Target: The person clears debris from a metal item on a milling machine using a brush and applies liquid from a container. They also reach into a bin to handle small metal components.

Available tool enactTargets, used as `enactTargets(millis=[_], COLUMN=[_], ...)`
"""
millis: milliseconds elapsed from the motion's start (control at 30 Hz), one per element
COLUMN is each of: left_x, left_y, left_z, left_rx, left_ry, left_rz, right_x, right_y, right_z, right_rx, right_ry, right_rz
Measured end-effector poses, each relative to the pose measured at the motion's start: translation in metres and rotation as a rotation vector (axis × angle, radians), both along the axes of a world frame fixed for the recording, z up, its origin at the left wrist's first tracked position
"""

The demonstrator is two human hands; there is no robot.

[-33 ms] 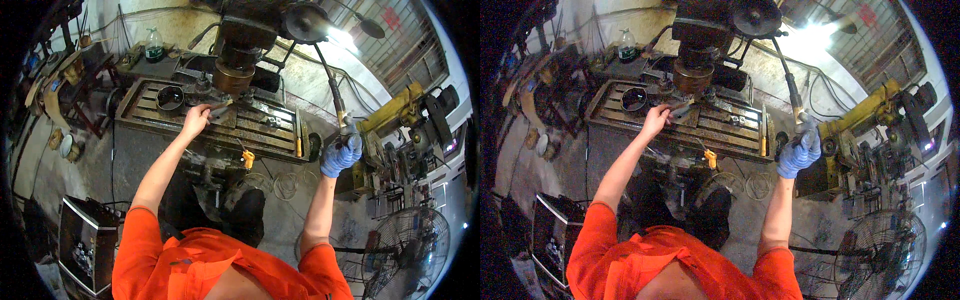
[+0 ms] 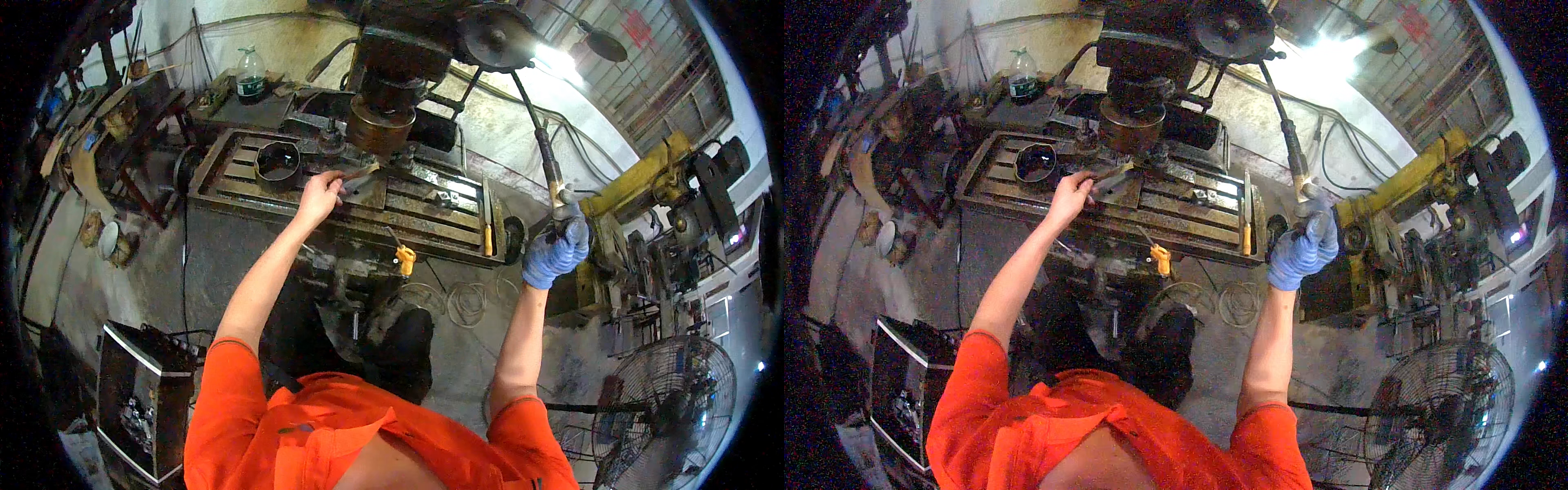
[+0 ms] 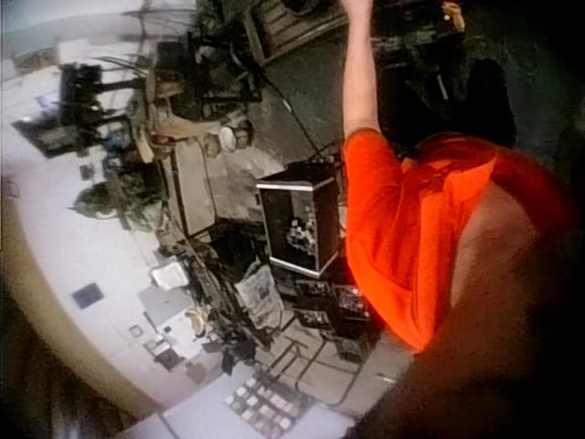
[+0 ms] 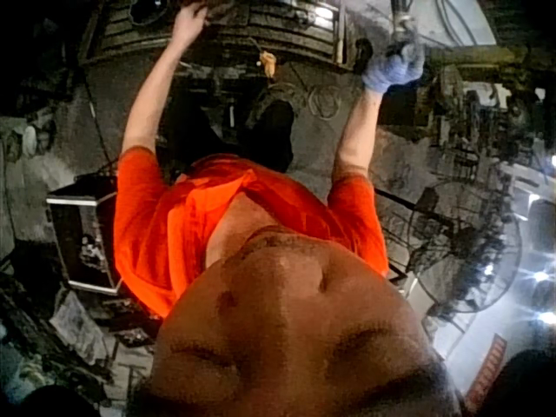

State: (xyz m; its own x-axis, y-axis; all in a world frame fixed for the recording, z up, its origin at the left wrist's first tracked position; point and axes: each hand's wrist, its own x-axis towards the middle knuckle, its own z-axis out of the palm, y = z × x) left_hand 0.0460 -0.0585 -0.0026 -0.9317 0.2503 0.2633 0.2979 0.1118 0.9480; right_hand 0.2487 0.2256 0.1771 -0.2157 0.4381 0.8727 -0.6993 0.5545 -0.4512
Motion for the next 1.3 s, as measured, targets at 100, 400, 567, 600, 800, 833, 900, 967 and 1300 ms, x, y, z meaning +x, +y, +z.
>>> enactTargets(millis=[100,400,567,600,800,833,900,967,1300], left_x=[0.002,0.011,0.007,0.005,0.002,0.001,0.005,-0.002,-0.012], left_y=[0.001,-0.005,0.003,0.003,0.012,0.013,0.015,0.013,0.022], left_z=[0.001,0.010,0.012,0.012,0.016,0.016,0.020,0.013,0.005], left_rx=[0.014,0.061,0.024,0.014,0.005,0.006,0.013,0.008,0.060], left_ry=[-0.019,-0.062,-0.033,-0.032,-0.052,-0.053,-0.062,-0.047,-0.025], left_rz=[-0.003,-0.031,-0.040,-0.048,-0.053,-0.057,-0.056,-0.041,-0.020], right_x=[-0.001,0.009,0.009,0.009,-0.001,-0.002,0.000,-0.002,-0.010], right_y=[0.006,-0.004,0.005,0.004,0.018,0.020,0.015,0.015,0.022], right_z=[-0.008,0.018,0.027,0.029,0.039,0.039,0.050,0.061,0.138], right_rx=[-0.018,-0.055,-0.008,-0.017,-0.043,-0.050,-0.059,-0.002,0.276], right_ry=[0.005,-0.019,0.001,0.022,0.126,0.148,0.137,0.185,0.159], right_rz=[-0.038,-0.022,-0.003,0.037,0.055,0.033,-0.017,-0.102,-0.112])
